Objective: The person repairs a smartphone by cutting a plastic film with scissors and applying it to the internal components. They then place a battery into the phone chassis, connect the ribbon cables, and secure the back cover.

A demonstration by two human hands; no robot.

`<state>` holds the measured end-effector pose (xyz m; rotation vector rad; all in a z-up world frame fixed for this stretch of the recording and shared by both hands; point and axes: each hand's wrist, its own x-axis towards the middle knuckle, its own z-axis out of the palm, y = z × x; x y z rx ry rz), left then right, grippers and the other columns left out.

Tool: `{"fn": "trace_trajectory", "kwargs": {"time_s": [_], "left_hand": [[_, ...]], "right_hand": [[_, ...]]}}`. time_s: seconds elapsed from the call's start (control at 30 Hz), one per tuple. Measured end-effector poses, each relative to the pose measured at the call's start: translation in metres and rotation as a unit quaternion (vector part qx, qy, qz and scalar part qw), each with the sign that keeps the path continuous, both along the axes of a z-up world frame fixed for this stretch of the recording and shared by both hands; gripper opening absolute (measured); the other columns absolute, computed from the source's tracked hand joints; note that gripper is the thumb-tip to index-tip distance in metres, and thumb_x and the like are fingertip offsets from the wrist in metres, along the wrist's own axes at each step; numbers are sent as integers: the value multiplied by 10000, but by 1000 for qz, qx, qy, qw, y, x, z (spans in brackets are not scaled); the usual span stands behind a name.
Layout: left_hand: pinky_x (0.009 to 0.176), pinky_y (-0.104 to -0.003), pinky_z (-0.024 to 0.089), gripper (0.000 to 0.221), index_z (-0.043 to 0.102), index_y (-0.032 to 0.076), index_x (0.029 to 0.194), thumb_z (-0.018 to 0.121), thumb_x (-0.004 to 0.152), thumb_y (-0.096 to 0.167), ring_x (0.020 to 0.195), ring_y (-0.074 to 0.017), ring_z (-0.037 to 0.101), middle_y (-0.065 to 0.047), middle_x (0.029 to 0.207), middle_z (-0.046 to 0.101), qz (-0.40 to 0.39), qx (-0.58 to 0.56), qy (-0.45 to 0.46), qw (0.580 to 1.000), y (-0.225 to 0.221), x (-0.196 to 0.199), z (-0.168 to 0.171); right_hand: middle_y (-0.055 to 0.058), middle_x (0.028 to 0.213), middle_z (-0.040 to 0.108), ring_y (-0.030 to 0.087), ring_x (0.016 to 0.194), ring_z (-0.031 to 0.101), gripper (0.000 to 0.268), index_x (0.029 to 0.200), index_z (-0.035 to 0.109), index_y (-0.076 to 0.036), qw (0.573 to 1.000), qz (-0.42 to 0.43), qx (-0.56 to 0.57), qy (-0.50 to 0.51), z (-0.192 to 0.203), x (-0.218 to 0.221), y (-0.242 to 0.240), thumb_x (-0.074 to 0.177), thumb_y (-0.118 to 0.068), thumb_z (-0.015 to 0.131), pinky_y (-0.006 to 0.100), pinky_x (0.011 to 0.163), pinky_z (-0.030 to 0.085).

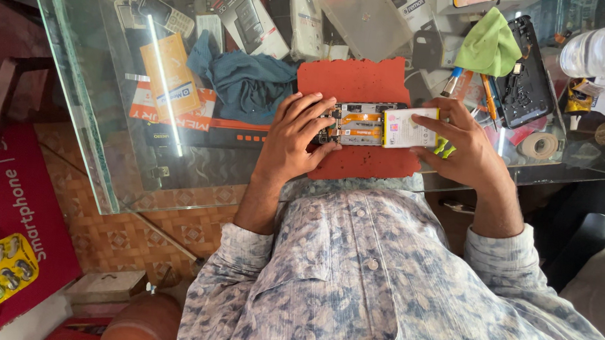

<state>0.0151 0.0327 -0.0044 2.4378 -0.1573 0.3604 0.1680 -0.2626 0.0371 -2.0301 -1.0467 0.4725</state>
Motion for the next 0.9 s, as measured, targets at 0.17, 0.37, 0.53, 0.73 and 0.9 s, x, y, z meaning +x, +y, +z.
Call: {"fn": "trace_trajectory", "kwargs": {"time_s": [0.17, 0.37, 0.53, 0.73, 0.9], "left_hand": [[1254, -492, 308, 429, 710, 68, 1107, 849, 858, 388, 1422, -262, 483, -43, 1472, 602, -1, -3, 2, 1000, 0, -1, -1], [1237, -487, 394, 431, 698, 21, 1128, 858, 864, 322, 1436, -281, 483, -88, 1487, 586, -17, -21, -5, 1000, -1, 0, -2], [1194, -458, 453, 422, 703, 2, 1139, 863, 873, 288, 1419, -287, 513, -97, 1475, 597, -11, -22, -3, 1000, -2, 0, -3], [1180, -455, 463, 385, 716, -5, 1113, 875, 854, 231, 1400, -286, 532, -101, 1447, 619, -13, -36, -6, 999, -2, 1, 0], [1171, -457, 470, 371, 711, -14, 1079, 883, 848, 218, 1388, -297, 545, -110, 1426, 632, -18, -40, -13, 999, -1, 3, 3]], "right_hand": [[132, 1310, 588, 347, 1230, 580, 559, 1224, 748, -70, 995, 5, -10, -99, -1, -3, 12, 700, -138, 929, 433, 954, 564], [163, 1330, 570, 350, 1208, 567, 519, 1217, 741, -44, 996, 29, 0, -89, 6, 1, 19, 722, -112, 881, 455, 976, 544], [134, 1304, 589, 345, 1223, 567, 499, 1227, 743, -38, 992, 55, -21, -108, 12, 5, 22, 746, -104, 860, 444, 996, 534], [147, 1270, 589, 346, 1154, 555, 541, 1228, 720, -36, 991, 73, -15, -108, 7, 11, 22, 728, -167, 880, 454, 962, 516], [174, 1283, 586, 363, 1163, 556, 558, 1248, 716, -28, 989, 79, 2, -122, -2, 8, 24, 737, -181, 881, 453, 960, 523]]}}
